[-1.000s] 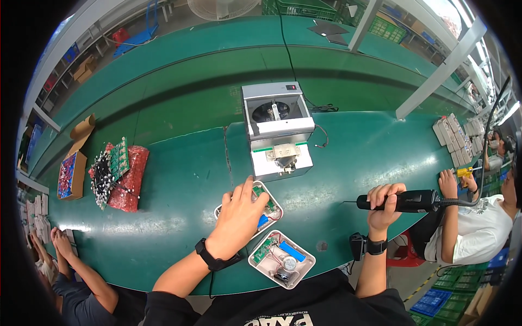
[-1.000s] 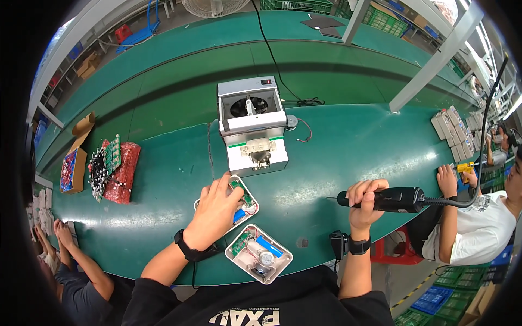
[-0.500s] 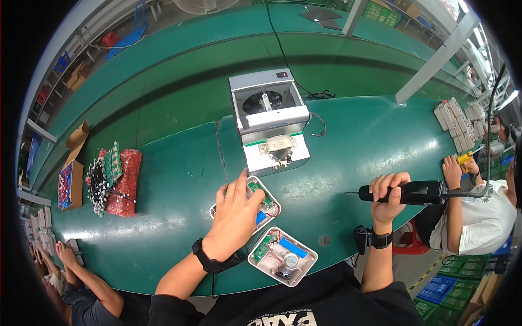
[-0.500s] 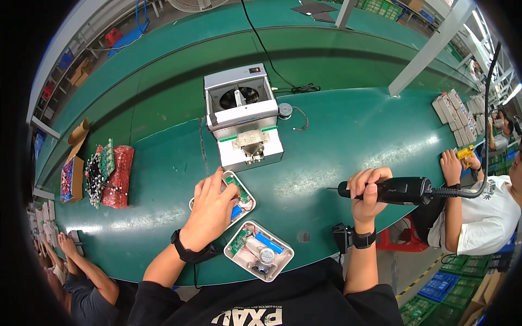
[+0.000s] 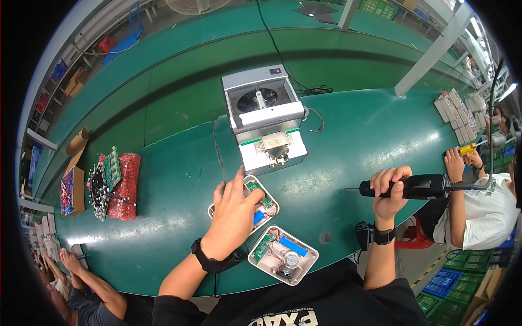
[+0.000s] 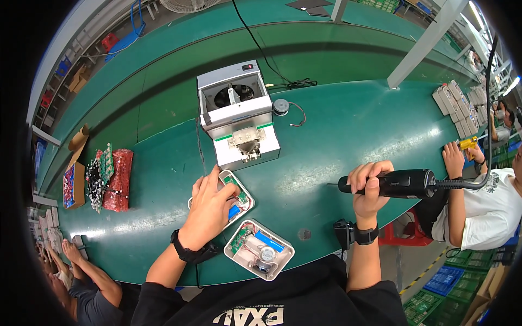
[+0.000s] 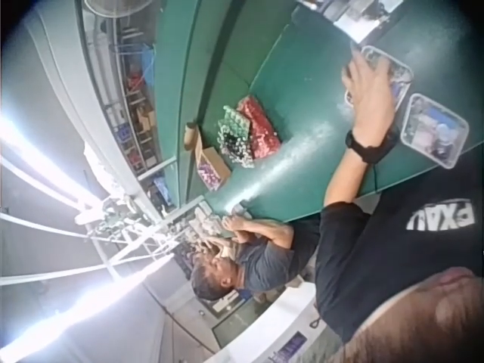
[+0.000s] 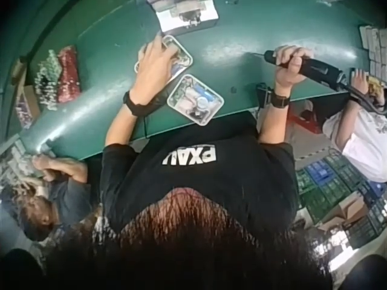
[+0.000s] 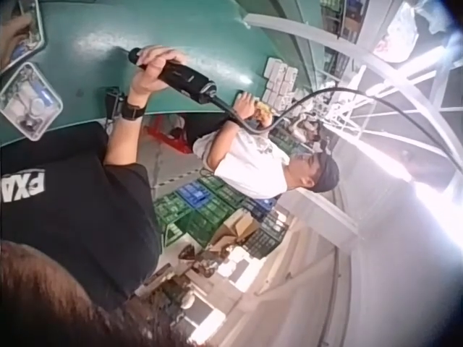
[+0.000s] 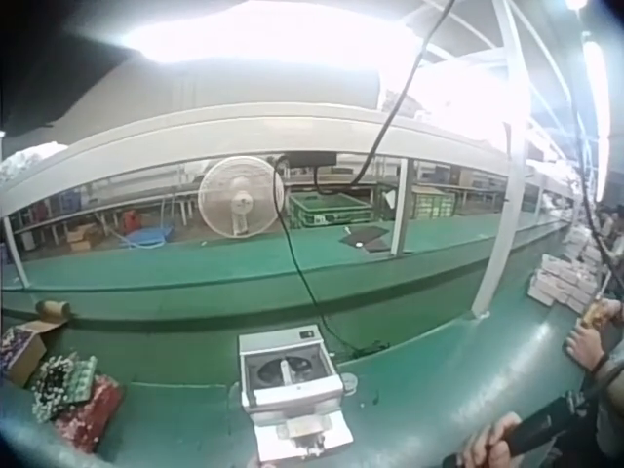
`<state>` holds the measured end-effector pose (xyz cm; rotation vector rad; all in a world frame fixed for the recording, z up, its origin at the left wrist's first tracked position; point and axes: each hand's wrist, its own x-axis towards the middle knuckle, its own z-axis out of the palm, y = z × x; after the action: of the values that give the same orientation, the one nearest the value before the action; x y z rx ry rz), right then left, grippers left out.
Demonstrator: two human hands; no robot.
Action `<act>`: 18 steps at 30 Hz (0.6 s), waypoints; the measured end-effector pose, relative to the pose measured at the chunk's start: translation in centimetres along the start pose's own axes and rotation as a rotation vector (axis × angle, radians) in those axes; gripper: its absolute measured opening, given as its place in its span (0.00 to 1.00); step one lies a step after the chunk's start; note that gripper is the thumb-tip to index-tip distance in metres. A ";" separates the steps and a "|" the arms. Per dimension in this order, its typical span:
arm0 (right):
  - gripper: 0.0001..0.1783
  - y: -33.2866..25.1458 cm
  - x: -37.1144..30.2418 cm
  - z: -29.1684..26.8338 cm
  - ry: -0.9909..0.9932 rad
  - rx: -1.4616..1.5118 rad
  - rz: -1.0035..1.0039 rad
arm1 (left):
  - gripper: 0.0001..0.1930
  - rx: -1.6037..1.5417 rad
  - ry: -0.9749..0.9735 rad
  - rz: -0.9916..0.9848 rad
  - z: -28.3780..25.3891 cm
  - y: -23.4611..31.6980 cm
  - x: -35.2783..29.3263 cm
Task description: The person puts away a phone, picks up a plastic housing, and uses a power screwdriver to drive screws into the internal components. They then repeat the process with a second housing before setting it back on the table.
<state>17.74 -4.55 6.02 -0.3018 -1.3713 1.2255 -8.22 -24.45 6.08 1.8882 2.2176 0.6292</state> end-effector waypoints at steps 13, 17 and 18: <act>0.20 0.0 0.1 0.6 -0.050 -0.038 0.009 | 0.07 0.074 -0.022 -0.025 0.6 0.2 -0.1; 0.21 0.1 0.0 0.8 -0.049 -0.027 0.008 | 0.08 0.063 -0.026 -0.023 0.5 0.0 -0.2; 0.21 0.1 0.0 0.8 -0.050 -0.030 0.008 | 0.08 0.063 -0.029 -0.019 0.5 0.0 -0.2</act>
<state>17.01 -4.89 6.23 -0.2997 -1.4341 1.2270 -8.02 -24.53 5.62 1.8899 2.2601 0.5320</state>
